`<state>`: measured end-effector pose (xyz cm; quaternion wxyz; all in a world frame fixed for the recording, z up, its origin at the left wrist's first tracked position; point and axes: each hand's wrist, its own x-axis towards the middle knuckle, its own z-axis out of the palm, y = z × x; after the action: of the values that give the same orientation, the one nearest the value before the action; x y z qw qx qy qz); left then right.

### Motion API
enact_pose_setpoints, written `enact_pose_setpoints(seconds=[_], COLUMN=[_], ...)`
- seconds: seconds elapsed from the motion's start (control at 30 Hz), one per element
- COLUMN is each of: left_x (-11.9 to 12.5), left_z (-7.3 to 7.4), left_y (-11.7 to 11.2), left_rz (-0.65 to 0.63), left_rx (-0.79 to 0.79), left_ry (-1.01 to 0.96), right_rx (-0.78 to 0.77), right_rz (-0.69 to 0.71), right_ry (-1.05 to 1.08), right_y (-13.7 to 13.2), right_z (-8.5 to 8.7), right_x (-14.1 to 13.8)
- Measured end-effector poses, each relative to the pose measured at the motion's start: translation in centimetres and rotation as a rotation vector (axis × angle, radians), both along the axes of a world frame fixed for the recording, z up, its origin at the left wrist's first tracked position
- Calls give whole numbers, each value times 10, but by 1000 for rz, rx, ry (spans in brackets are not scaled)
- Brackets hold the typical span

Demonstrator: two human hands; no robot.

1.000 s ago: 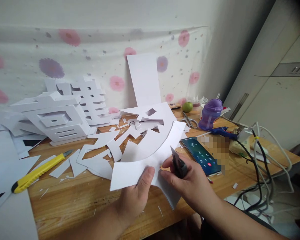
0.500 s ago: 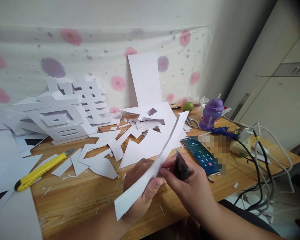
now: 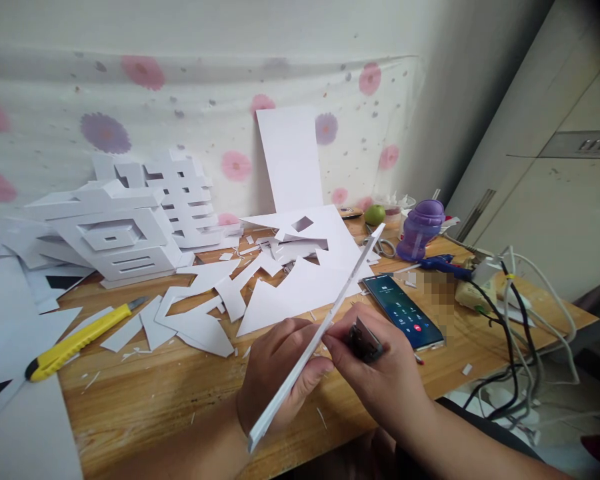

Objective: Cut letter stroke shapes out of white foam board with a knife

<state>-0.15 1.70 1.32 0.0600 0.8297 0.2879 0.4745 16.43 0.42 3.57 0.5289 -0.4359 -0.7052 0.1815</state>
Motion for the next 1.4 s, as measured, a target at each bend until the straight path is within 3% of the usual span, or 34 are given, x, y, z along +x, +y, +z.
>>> enact_pose_setpoints(seconds=[0.27, 0.5, 0.63, 0.77, 0.87, 0.97, 1.1, 1.2, 1.3, 1.4], left_x=[0, 4, 6, 5, 7, 11, 14, 16, 18, 19], left_z=[0, -3, 3, 2, -8, -10, 1, 6, 3, 1], left_y=[0, 0, -3, -1, 6, 13, 17, 14, 9, 6], left_rz=[-16, -17, 44, 120, 125, 6, -107, -173, -256, -358], left_rx=[-14, -98, -147, -362, -566, -803, -963, -1067, -1218, -1312], left_ry=[0, -25, -70, -199, -564, -912, -1149, -1228, -1246, -1183], right_rx=[7, 20, -9, -217, -422, -555, -694, -714, -638, -555], right_rz=[71, 32, -22, -83, -44, -1, 157, 210, 196, 319], right_ry=[52, 79, 115, 220, 284, 289, 228, 212, 226, 209], right_y=[5, 6, 11, 17, 19, 18, 15, 14, 11, 7], right_z=[1, 0, -2, -3, -3, 0, 1, -1, -3, -3], right_x=[1, 0, 8, 21, 28, 32, 32, 28, 21, 18])
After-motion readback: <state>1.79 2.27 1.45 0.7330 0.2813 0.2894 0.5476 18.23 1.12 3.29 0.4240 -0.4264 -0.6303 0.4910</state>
